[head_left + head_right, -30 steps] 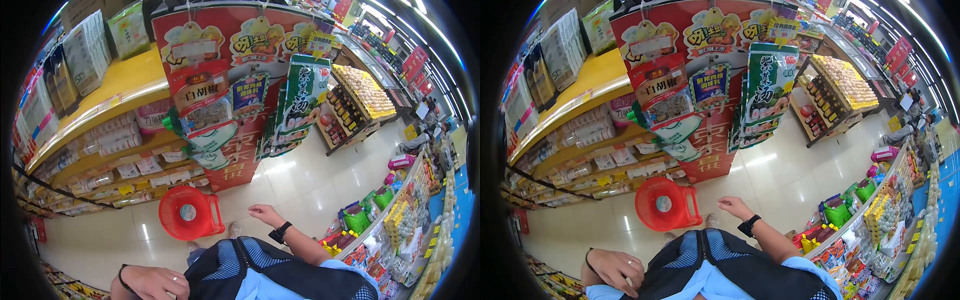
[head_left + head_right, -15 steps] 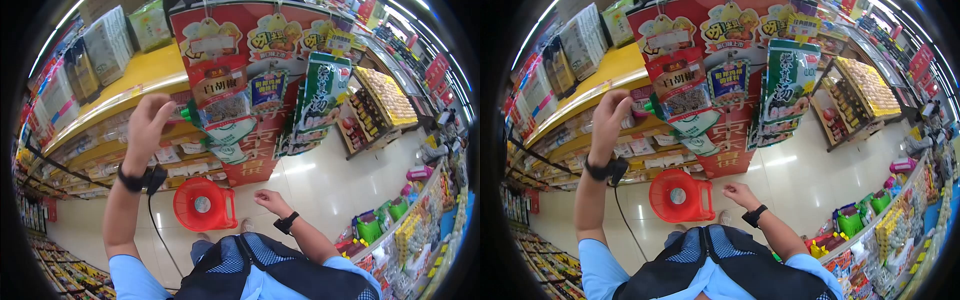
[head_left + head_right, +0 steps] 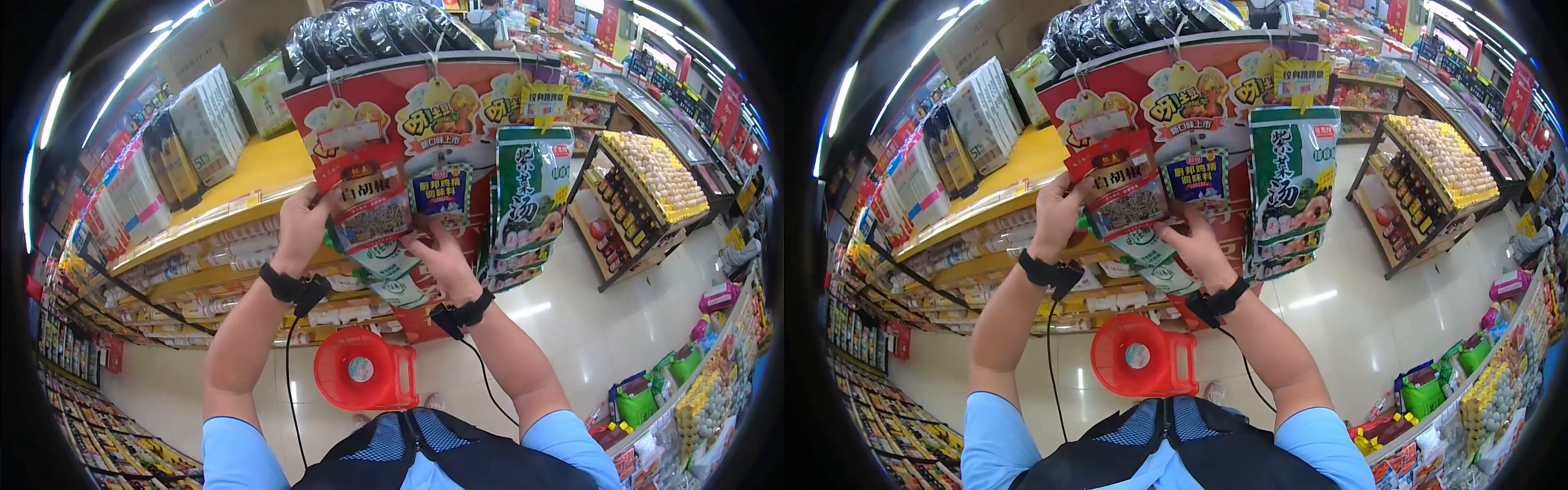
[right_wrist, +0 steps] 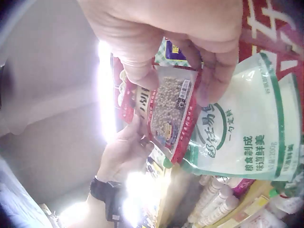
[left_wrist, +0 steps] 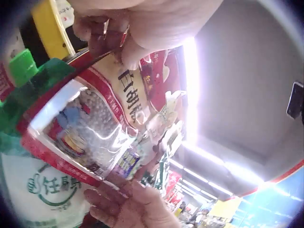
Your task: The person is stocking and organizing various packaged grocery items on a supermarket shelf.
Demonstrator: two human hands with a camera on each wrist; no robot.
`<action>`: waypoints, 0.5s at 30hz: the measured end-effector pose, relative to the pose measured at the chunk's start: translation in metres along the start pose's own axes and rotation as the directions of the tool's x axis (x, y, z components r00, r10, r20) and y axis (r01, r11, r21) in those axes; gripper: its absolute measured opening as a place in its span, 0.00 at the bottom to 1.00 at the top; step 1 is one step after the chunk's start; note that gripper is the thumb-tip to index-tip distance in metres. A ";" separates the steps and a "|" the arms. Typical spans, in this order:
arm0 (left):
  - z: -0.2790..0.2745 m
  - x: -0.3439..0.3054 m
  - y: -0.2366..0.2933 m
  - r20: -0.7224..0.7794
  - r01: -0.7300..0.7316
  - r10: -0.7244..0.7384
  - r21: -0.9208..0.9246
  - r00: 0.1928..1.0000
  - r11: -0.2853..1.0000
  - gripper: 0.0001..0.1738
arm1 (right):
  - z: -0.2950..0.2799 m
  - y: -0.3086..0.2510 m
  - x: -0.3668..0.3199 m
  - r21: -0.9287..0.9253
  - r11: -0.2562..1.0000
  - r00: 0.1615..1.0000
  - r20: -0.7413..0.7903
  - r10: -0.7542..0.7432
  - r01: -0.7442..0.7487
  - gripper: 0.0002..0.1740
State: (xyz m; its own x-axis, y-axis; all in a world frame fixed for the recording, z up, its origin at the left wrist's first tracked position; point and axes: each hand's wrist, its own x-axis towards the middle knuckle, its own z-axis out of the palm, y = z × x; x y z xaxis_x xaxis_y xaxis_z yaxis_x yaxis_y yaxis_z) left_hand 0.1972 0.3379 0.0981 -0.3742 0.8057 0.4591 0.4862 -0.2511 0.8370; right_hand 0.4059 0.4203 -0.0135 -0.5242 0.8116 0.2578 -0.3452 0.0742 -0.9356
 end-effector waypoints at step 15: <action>-0.030 -0.208 -0.043 0.405 0.557 -0.479 -0.095 0.779 0.825 0.15 | 0.024 0.041 -0.126 -0.293 0.947 0.830 0.490 0.265 -0.129 0.19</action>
State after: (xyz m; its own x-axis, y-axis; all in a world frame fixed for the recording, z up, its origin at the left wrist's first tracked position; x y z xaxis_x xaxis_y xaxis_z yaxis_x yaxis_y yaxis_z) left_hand 0.2305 0.1653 -0.0240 -0.2050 0.9649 -0.1640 0.1180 0.1907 0.9745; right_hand 0.4396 0.3069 -0.0785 -0.9083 0.4097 0.0846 -0.0313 0.1350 -0.9903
